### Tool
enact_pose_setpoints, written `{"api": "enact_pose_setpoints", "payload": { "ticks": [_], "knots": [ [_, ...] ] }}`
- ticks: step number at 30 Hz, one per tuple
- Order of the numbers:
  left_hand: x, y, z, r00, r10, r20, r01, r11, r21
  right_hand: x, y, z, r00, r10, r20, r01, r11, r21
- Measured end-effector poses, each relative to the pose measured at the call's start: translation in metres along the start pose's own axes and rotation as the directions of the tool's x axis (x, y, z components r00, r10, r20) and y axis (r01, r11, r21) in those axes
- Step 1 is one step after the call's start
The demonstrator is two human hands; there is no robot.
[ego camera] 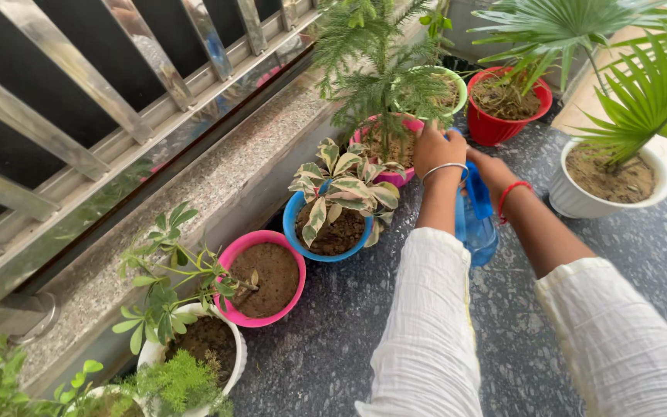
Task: The person uses a blue spray bottle to water several potted plants arranged on a tiled floor. They systematically move from one pot to the next, spraying water onto the soil and leaves of each plant.
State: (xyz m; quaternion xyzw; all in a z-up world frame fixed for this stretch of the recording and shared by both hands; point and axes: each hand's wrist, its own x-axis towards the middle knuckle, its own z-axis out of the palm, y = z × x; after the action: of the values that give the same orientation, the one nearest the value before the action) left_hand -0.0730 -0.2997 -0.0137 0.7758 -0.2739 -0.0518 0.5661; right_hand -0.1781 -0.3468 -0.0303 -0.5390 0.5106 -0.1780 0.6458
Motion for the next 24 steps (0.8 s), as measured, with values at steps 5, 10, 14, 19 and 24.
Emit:
{"api": "enact_pose_setpoints", "payload": {
  "ticks": [5, 10, 14, 19, 24],
  "knots": [
    [-0.010, 0.020, 0.012, 0.996, 0.090, -0.028, -0.091, 0.995, -0.042, -0.044, -0.022, -0.017, 1.000, 0.007, 0.010, -0.008, 0.998, 0.067],
    [0.001, 0.013, 0.019, 0.993, 0.065, 0.098, -0.068, 0.997, 0.027, -0.021, 0.001, -0.033, 0.998, 0.007, 0.064, -0.006, 1.000, -0.017],
    [0.020, -0.010, 0.014, 0.992, 0.081, 0.092, -0.096, 0.980, 0.172, 0.004, 0.011, -0.031, 0.996, -0.028, 0.081, 0.034, 0.997, -0.072],
    [0.031, -0.034, -0.004, 0.993, 0.022, 0.119, -0.041, 0.987, 0.158, 0.000, 0.007, -0.017, 0.991, -0.049, 0.124, 0.057, 0.997, -0.060],
    [0.029, -0.039, -0.017, 0.979, -0.064, 0.195, 0.034, 0.988, 0.149, -0.032, -0.014, 0.000, 0.988, -0.001, 0.155, 0.007, 0.999, -0.036]
  ]
}}
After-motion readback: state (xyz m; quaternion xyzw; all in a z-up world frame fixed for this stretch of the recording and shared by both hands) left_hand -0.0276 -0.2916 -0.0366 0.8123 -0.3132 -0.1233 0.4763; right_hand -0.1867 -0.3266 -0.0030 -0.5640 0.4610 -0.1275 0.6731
